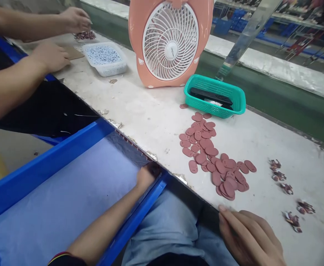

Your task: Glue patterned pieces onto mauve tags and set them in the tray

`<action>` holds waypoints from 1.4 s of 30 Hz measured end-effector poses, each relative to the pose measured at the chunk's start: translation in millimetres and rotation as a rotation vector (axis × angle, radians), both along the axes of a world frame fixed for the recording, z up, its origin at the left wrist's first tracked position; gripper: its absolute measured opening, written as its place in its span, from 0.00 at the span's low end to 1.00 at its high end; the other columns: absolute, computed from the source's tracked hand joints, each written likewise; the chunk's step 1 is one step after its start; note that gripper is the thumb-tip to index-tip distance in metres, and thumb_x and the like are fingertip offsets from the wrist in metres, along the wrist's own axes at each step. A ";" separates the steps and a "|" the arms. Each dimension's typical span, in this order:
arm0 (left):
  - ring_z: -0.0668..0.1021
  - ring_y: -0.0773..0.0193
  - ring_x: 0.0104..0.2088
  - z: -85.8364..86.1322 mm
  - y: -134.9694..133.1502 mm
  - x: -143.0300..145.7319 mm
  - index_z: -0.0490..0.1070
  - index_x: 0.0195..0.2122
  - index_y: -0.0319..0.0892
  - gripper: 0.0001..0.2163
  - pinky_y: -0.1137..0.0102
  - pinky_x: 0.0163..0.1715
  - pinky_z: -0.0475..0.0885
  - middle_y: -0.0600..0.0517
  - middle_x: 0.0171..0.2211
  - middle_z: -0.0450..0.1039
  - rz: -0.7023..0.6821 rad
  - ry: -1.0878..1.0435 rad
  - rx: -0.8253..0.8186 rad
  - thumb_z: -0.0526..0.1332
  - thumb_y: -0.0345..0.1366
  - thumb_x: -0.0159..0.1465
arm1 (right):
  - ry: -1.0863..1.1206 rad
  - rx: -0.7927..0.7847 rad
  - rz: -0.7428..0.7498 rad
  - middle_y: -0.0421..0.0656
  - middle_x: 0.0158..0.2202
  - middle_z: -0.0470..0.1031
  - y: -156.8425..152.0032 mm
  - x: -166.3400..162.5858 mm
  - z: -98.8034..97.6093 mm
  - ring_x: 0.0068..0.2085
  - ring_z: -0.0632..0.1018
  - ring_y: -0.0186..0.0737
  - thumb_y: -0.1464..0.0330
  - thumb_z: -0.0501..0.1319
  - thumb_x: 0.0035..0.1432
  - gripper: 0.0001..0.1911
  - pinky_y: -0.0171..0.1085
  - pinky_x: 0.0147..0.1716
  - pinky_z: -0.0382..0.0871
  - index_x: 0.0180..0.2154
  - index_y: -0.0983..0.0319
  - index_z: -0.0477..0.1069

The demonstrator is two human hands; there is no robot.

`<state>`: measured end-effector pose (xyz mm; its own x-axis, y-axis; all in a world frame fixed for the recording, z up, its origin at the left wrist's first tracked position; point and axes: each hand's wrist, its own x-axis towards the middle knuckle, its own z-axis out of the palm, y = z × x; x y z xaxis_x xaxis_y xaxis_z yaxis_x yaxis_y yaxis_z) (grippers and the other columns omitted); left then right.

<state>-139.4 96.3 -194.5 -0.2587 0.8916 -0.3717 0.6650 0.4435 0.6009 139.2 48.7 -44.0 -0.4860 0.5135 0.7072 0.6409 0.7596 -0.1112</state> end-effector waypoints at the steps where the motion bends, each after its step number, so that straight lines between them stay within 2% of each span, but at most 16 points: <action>1: 0.79 0.58 0.41 -2.4 0.5 0.6 0.74 0.46 0.41 0.12 0.59 0.41 0.77 0.47 0.46 0.76 -0.010 0.007 -0.009 0.61 0.42 0.67 | -0.002 -0.003 0.005 0.46 0.31 0.79 0.0 -1.0 0.3 0.32 0.74 0.34 0.83 0.69 0.53 0.10 0.38 0.36 0.71 0.38 0.72 0.75; 6: 0.79 0.57 0.42 -8.2 2.5 2.7 0.73 0.49 0.41 0.13 0.57 0.42 0.77 0.46 0.47 0.76 -0.052 0.033 -0.047 0.61 0.42 0.67 | -0.014 -0.006 0.002 0.45 0.31 0.78 0.3 -1.8 -0.1 0.32 0.74 0.34 0.84 0.70 0.52 0.12 0.38 0.37 0.71 0.39 0.72 0.76; 14: 0.79 0.56 0.44 -6.2 -1.3 3.1 0.73 0.49 0.41 0.13 0.56 0.43 0.76 0.46 0.48 0.75 -0.065 0.036 -0.030 0.61 0.42 0.67 | -0.002 -0.022 0.008 0.46 0.31 0.79 -0.1 2.3 -1.7 0.33 0.75 0.36 0.84 0.70 0.51 0.11 0.38 0.37 0.72 0.38 0.72 0.76; 23: 0.79 0.58 0.42 -8.7 -8.2 1.1 0.73 0.49 0.42 0.12 0.58 0.42 0.77 0.47 0.47 0.76 -0.027 -0.013 0.048 0.61 0.42 0.68 | 0.008 -0.015 -0.011 0.44 0.32 0.80 -1.1 0.1 -4.4 0.32 0.76 0.35 0.83 0.71 0.51 0.12 0.38 0.37 0.73 0.39 0.69 0.76; 33: 0.79 0.58 0.42 -7.8 -10.5 4.8 0.74 0.48 0.41 0.12 0.58 0.43 0.77 0.47 0.46 0.77 -0.033 -0.021 0.040 0.61 0.42 0.68 | -0.015 0.010 0.004 0.44 0.32 0.80 -0.2 1.6 -2.1 0.31 0.76 0.36 0.82 0.70 0.52 0.13 0.38 0.36 0.73 0.40 0.68 0.76; 38: 0.79 0.58 0.41 -3.8 -11.2 -1.0 0.74 0.47 0.41 0.13 0.58 0.42 0.77 0.47 0.45 0.77 -0.010 0.027 0.043 0.61 0.43 0.68 | -0.024 0.016 0.002 0.44 0.31 0.80 0.5 0.1 -1.8 0.32 0.76 0.36 0.83 0.70 0.51 0.13 0.39 0.36 0.73 0.40 0.69 0.76; 42: 0.79 0.56 0.43 -3.0 -5.8 -11.0 0.72 0.51 0.41 0.14 0.56 0.43 0.76 0.46 0.48 0.75 0.044 0.104 0.048 0.60 0.42 0.68 | -0.010 0.023 0.012 0.45 0.30 0.80 1.2 0.4 -1.7 0.31 0.76 0.37 0.83 0.71 0.50 0.13 0.39 0.36 0.73 0.39 0.70 0.76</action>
<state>-150.4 90.5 -197.4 -0.3330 0.8946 -0.2980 0.7055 0.4461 0.5506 139.6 49.9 -45.7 -0.4994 0.4913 0.7136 0.6328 0.7694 -0.0868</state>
